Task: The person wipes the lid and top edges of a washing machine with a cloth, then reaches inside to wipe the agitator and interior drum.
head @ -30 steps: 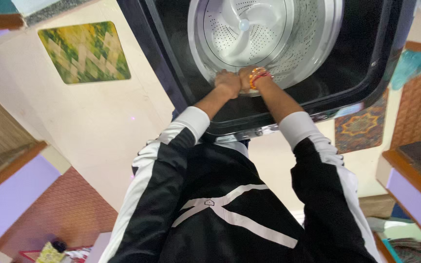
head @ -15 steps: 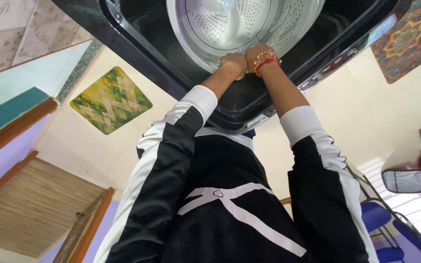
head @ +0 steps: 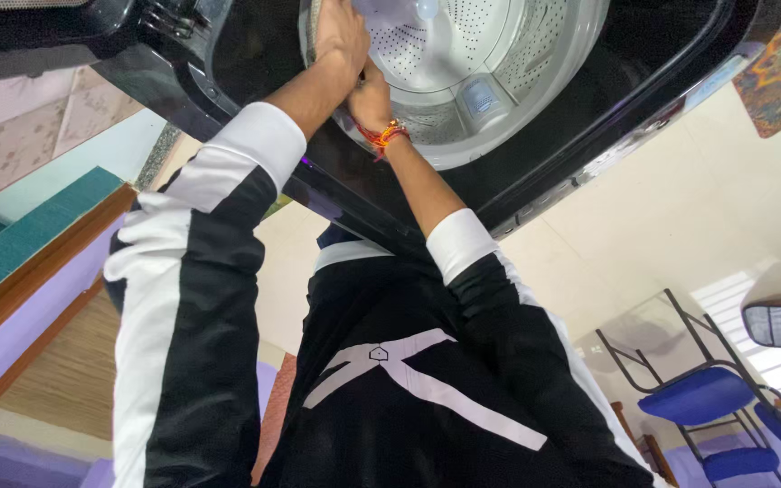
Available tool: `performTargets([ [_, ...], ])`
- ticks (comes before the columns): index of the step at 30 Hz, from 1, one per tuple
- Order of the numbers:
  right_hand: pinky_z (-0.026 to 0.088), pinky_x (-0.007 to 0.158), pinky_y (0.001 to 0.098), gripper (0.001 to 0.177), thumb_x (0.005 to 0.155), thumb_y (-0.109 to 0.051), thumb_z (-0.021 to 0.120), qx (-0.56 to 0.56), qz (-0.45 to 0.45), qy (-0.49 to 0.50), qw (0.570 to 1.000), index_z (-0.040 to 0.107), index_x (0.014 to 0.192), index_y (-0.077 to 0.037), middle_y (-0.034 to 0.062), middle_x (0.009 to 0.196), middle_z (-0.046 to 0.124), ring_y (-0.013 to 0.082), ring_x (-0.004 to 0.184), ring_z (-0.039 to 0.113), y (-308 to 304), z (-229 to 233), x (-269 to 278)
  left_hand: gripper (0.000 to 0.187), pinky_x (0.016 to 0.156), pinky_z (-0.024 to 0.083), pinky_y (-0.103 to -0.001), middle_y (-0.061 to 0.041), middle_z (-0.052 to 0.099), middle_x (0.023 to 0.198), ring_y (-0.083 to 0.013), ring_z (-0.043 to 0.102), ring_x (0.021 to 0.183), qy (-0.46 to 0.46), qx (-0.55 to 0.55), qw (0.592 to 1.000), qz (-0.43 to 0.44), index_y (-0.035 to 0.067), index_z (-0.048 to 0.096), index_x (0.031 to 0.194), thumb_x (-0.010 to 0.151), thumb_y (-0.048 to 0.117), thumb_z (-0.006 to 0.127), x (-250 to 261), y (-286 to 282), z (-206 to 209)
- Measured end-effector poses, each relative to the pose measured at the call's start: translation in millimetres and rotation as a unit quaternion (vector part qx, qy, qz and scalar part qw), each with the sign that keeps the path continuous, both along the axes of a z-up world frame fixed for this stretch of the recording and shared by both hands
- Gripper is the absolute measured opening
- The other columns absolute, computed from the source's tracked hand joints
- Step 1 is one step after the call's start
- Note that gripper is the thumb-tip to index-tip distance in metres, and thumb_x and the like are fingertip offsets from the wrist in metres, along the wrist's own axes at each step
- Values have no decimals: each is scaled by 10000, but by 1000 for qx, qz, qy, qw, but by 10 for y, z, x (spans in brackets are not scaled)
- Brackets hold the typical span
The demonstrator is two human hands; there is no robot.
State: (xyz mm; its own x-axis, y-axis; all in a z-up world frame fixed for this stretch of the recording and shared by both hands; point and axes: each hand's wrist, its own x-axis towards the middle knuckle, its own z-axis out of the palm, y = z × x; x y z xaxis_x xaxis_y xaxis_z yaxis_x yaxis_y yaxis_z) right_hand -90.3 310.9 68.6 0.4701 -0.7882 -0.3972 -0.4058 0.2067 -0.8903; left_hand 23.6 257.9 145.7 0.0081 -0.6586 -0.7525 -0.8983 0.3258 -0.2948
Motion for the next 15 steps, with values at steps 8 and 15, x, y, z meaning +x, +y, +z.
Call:
performTargets([
  [8,528,849,476,726,625,-299,875,57,430,229,872,643,1253,-18,263,1102,683,443,1034,667,-607,164,-742,404,1054,351,-515,-70,646,1393,-307,522,1356,139,163,943,255,174,696,1333,959,311,628,-536,268,-271],
  [15,560,908,473,513,636,-242,842,81,498,321,801,760,1091,-22,258,1096,725,403,1051,703,-798,122,-933,371,1035,459,-463,-88,658,1411,-316,610,1316,204,199,903,322,168,704,1339,1013,294,581,-981,305,-361],
])
